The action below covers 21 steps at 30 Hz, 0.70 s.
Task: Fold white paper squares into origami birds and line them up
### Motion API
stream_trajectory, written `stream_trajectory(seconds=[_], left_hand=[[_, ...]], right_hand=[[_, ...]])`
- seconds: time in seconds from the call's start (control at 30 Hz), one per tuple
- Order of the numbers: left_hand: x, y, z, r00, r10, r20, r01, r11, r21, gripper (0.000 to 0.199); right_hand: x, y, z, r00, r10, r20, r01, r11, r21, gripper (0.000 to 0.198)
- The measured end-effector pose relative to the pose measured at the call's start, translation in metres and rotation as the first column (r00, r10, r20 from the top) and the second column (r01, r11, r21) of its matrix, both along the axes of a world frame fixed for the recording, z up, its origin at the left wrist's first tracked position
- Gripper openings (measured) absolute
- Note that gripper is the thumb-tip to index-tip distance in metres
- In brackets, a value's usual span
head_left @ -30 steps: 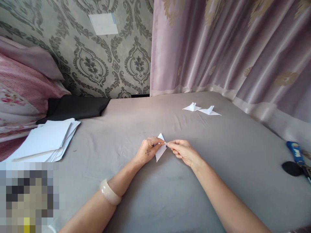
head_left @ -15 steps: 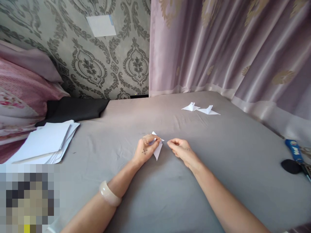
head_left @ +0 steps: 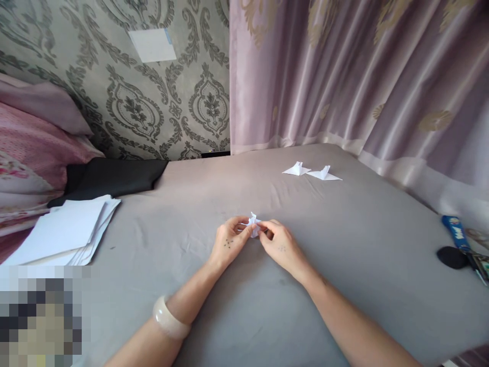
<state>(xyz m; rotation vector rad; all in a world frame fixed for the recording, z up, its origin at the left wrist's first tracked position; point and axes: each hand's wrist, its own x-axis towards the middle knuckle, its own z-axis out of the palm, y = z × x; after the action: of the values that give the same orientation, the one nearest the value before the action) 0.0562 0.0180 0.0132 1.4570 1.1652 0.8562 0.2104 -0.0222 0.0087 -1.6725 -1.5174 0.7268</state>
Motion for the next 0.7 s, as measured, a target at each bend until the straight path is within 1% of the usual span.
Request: stream_trajectory(seconds=[0.07, 0.1, 0.17, 0.23, 0.3, 0.37, 0.43, 0.5, 0.6, 0.7], left_hand=[[0.002, -0.001, -0.001, 0.990, -0.035, 0.134, 0.045, 0.996, -0.072, 0.032], [0.003, -0.002, -0.001, 0.982, -0.042, 0.183, 0.059, 0.994, -0.088, 0.030], [0.004, -0.001, -0.002, 0.974, -0.033, 0.224, 0.053, 0.995, -0.086, 0.025], [0.003, 0.001, -0.001, 0.979, 0.000, 0.203, 0.011, 0.998, -0.056, 0.021], [0.001, 0.005, 0.000, 0.986, 0.061, 0.153, -0.058, 0.998, -0.024, 0.020], [-0.003, 0.011, 0.001, 0.987, 0.111, 0.117, -0.110, 0.994, -0.014, 0.023], [-0.009, 0.017, 0.002, 0.987, 0.119, 0.105, -0.116, 0.993, -0.032, 0.026], [-0.015, 0.022, 0.003, 0.993, 0.060, 0.099, -0.053, 0.996, -0.070, 0.027], [-0.022, 0.026, 0.005, 0.992, -0.084, 0.094, 0.098, 0.984, -0.148, 0.033], [-0.025, 0.026, 0.007, 0.981, -0.155, 0.117, 0.176, 0.965, -0.197, 0.035]], right_hand=[[-0.003, -0.003, 0.002, 0.995, 0.045, 0.091, -0.048, 0.998, 0.035, 0.023], [-0.005, -0.005, 0.002, 0.987, 0.058, 0.152, -0.067, 0.996, 0.053, 0.023], [-0.008, -0.006, 0.002, 0.957, 0.052, 0.284, -0.077, 0.994, 0.079, 0.021], [-0.010, -0.006, 0.000, 0.922, 0.013, 0.387, -0.048, 0.995, 0.083, 0.014], [-0.011, -0.005, -0.002, 0.888, -0.017, 0.459, -0.023, 0.997, 0.080, 0.010], [-0.011, -0.003, -0.004, 0.865, -0.020, 0.501, -0.022, 0.997, 0.077, 0.012], [-0.010, -0.002, -0.006, 0.858, -0.003, 0.514, -0.041, 0.996, 0.075, 0.016], [-0.009, -0.002, -0.007, 0.854, 0.023, 0.520, -0.071, 0.995, 0.072, 0.019], [-0.007, -0.001, -0.007, 0.859, 0.065, 0.508, -0.120, 0.990, 0.076, 0.020], [-0.004, 0.000, -0.007, 0.873, 0.092, 0.479, -0.147, 0.986, 0.078, 0.021]])
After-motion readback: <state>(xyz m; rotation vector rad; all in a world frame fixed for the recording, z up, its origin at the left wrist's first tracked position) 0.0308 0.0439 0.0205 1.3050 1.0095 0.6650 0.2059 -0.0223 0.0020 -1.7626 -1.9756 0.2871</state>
